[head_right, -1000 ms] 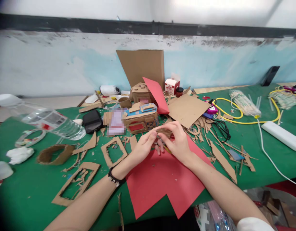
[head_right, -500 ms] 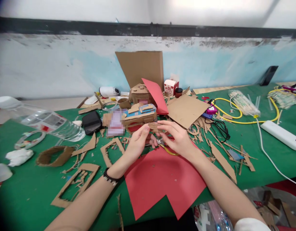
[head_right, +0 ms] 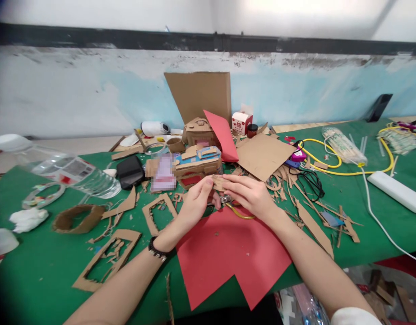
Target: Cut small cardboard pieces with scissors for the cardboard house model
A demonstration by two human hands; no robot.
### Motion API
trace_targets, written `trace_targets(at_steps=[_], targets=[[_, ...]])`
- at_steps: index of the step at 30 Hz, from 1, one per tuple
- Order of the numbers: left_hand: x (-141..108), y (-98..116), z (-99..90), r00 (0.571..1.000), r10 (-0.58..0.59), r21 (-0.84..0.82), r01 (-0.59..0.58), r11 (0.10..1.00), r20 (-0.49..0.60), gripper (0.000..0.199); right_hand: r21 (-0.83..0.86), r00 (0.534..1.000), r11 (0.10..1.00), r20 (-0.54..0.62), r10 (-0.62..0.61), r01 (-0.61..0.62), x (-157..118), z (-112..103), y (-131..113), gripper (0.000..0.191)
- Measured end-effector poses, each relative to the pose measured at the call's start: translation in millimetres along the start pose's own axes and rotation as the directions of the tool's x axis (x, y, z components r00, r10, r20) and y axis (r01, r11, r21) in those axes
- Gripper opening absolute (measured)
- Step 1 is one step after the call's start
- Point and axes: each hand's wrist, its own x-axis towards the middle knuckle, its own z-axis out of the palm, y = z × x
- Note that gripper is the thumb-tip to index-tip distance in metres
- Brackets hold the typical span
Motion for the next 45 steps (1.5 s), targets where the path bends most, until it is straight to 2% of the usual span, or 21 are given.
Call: trace_targets(at_steps=[7, 12, 18, 21, 27, 35, 40, 45], targets=[[2, -6, 5.4, 1.000, -0.017, -0.041, 0.018, 0.999, 0.022, 0.066, -0.008, 0.998, 0.999, -0.045, 0.038, -0.039, 0, 3, 1, 0.019], [4, 1, 4.0, 0.998, -0.044, -0.164, 0.051, 0.985, 0.043, 0.071, -0.013, 0.994, 0.996, -0.065, 0.083, -0.084, 1, 7, -1, 0.022], [4, 2, 1.5, 0.997, -0.081, -0.197, 0.078, 0.977, -0.006, 0.073, 0.049, 0.995, 0.994, 0.020, 0.100, -0.101, 0, 11, 0, 0.028], [3, -2, 5.0, 0.998, -0.056, -0.179, 0.051, 0.982, -0.023, 0.070, 0.074, 0.996, 0.993, -0.024, 0.090, -0.088, 1, 12, -1, 0.020], [-1, -7, 12.0, 0.990, 0.098, -0.091, -0.107, 0.990, -0.102, 0.061, 0.089, 0.986, 0.988, -0.099, 0.135, -0.126, 2, 14, -8, 0.012], [-3, -7, 13.3, 0.990, 0.110, -0.033, -0.113, 0.993, -0.084, 0.059, 0.085, 0.961, 0.971, -0.148, 0.233, -0.223, -5, 21, -6, 0.015], [-6, -11, 16.8, 0.987, 0.121, -0.017, -0.124, 0.992, -0.101, 0.054, 0.057, 0.955, 0.971, -0.176, 0.237, -0.231, -9, 26, -2, 0.015], [-5, -8, 17.1, 0.985, 0.129, -0.059, -0.136, 0.989, -0.118, 0.060, 0.071, 0.976, 0.981, -0.111, 0.186, -0.179, -2, 16, -3, 0.020]])
